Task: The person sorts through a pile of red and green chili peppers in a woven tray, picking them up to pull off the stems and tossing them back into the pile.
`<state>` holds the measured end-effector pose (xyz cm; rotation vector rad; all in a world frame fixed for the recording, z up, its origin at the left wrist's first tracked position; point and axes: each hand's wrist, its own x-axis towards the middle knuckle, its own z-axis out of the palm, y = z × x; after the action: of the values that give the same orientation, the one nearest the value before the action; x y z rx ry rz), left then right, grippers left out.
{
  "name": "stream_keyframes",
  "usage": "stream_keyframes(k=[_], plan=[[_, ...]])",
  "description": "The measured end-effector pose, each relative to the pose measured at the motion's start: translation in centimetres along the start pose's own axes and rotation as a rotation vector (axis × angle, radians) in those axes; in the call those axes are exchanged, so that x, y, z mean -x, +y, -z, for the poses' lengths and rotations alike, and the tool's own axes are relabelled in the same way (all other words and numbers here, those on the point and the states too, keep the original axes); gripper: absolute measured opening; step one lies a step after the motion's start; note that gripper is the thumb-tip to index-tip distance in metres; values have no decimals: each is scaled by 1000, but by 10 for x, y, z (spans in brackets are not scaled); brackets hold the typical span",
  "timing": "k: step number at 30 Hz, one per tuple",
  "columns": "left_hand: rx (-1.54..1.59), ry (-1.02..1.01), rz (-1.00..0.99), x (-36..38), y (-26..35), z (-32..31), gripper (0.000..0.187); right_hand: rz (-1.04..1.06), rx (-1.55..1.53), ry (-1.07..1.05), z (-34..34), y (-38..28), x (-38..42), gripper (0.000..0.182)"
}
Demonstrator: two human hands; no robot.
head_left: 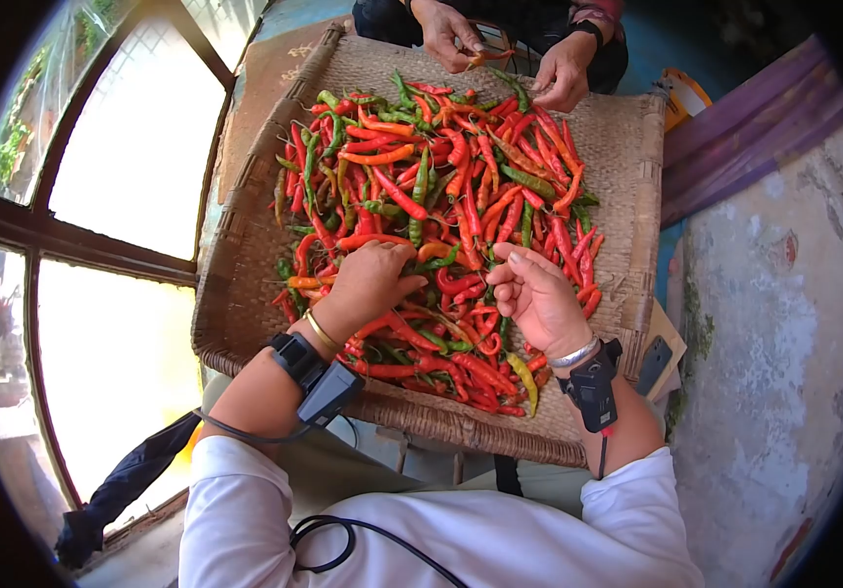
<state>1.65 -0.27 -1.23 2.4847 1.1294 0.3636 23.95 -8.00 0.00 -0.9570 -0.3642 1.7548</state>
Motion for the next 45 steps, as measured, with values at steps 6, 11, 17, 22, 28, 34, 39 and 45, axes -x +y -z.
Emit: stream_keyframes(k=[6,11,17,22,28,34,39,45], plan=[[93,33,10,-2,1,3,17,-8,243,-7,-11,8,4,23],[234,180,-52,3,20,18,12,199,698,22,-22,16,7,29],[448,37,-352,12,42,24,11,424,1089,-48,-40,16,17,39],[500,182,-413,8,46,23,23,646,1287,-111,-31,23,13,21],[810,-142,4,14,43,17,32,107,443,53,-37,18,18,9],[273,-141,-130,7,17,17,19,90,301,137,-5,-5,2,11],[-229,221,-59,1,-7,28,18,345,-253,310,-21,-38,1,23],[-322,34,124,1,-18,19,13,89,46,-1,0,-14,2,30]])
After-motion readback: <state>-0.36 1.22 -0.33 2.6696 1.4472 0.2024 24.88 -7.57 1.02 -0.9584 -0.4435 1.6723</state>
